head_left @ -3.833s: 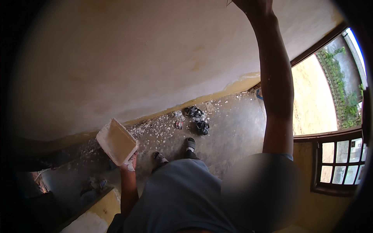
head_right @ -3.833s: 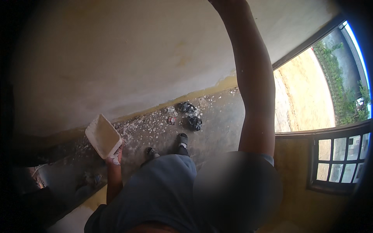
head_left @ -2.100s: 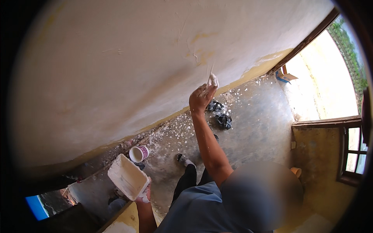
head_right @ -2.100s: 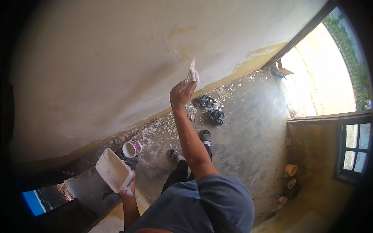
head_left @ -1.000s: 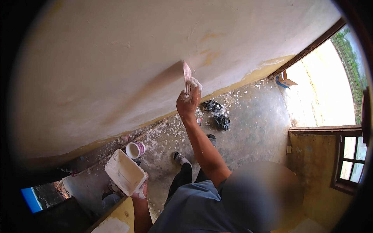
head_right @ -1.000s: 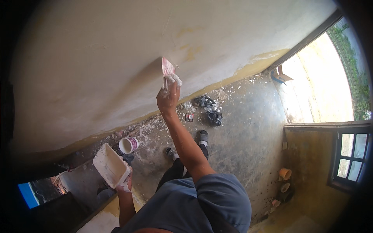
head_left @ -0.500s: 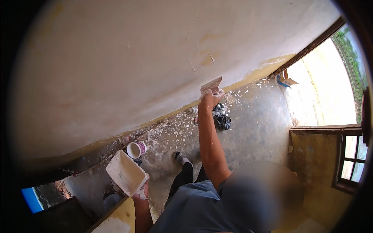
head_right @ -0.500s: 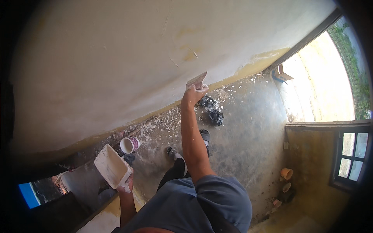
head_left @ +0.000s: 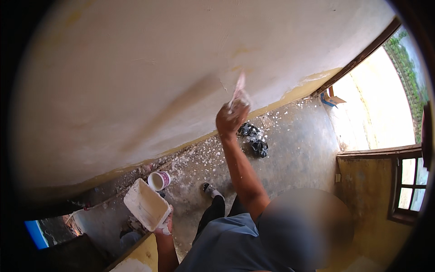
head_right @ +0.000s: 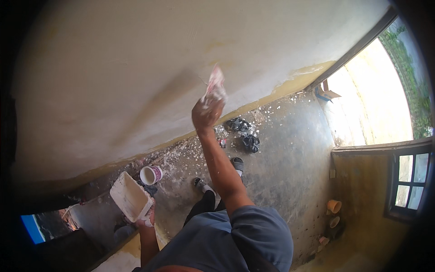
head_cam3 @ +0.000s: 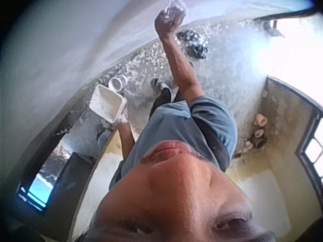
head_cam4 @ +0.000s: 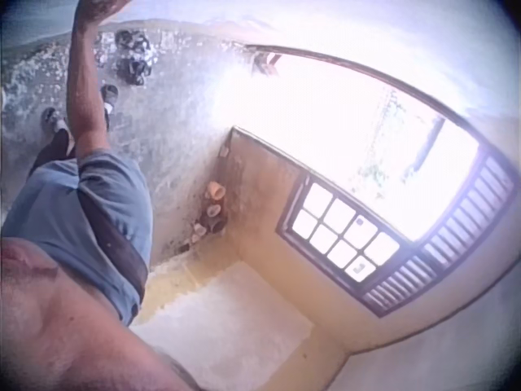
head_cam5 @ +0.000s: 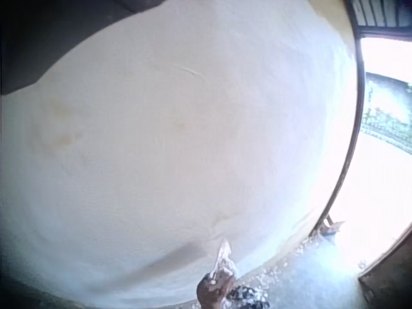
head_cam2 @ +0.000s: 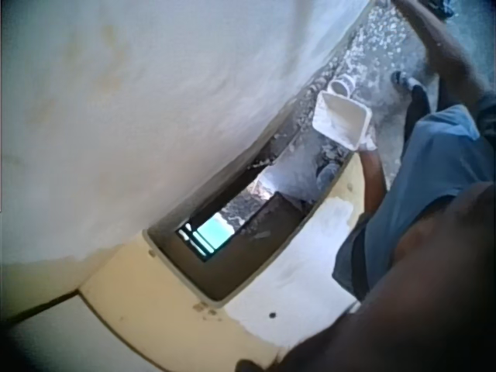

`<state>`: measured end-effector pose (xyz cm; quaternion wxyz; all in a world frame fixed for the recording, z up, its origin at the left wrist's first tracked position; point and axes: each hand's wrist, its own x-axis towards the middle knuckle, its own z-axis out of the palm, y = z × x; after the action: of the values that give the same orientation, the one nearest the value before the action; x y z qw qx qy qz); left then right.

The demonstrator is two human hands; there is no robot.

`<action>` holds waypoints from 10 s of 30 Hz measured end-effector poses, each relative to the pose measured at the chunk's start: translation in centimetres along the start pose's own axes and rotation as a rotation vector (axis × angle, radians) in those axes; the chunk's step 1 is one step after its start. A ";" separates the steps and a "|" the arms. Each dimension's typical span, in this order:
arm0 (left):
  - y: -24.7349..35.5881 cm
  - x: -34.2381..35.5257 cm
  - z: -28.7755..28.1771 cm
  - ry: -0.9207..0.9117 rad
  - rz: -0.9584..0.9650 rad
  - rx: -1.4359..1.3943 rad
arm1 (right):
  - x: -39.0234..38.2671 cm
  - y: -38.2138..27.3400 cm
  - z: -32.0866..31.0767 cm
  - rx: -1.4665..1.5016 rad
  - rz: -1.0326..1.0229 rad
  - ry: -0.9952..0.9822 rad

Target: The person applies plaster to a wall using a putty knife, taking more material from a plastic container as needed.

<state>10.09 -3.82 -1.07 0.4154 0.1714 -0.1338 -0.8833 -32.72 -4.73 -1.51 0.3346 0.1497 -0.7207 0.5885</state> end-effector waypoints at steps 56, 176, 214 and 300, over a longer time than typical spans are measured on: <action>-2.1 0.8 1.9 0.165 -0.099 0.107 | 3.9 9.7 1.5 -0.177 -0.540 -0.112; -0.7 1.4 0.7 -0.028 0.109 -0.002 | 20.5 -12.2 -3.2 1.011 1.072 -0.437; 0.4 1.7 -0.5 -0.061 0.103 -0.038 | 4.8 9.6 -1.2 0.679 1.496 -0.114; -0.3 2.5 2.7 -0.074 0.162 -0.100 | 7.8 -12.0 -0.8 1.273 1.369 -0.401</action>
<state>7.23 -5.33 0.80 0.4884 0.1066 -0.1183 -0.8580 -30.88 -5.72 12.68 -0.3561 -0.0524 -0.2407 0.9014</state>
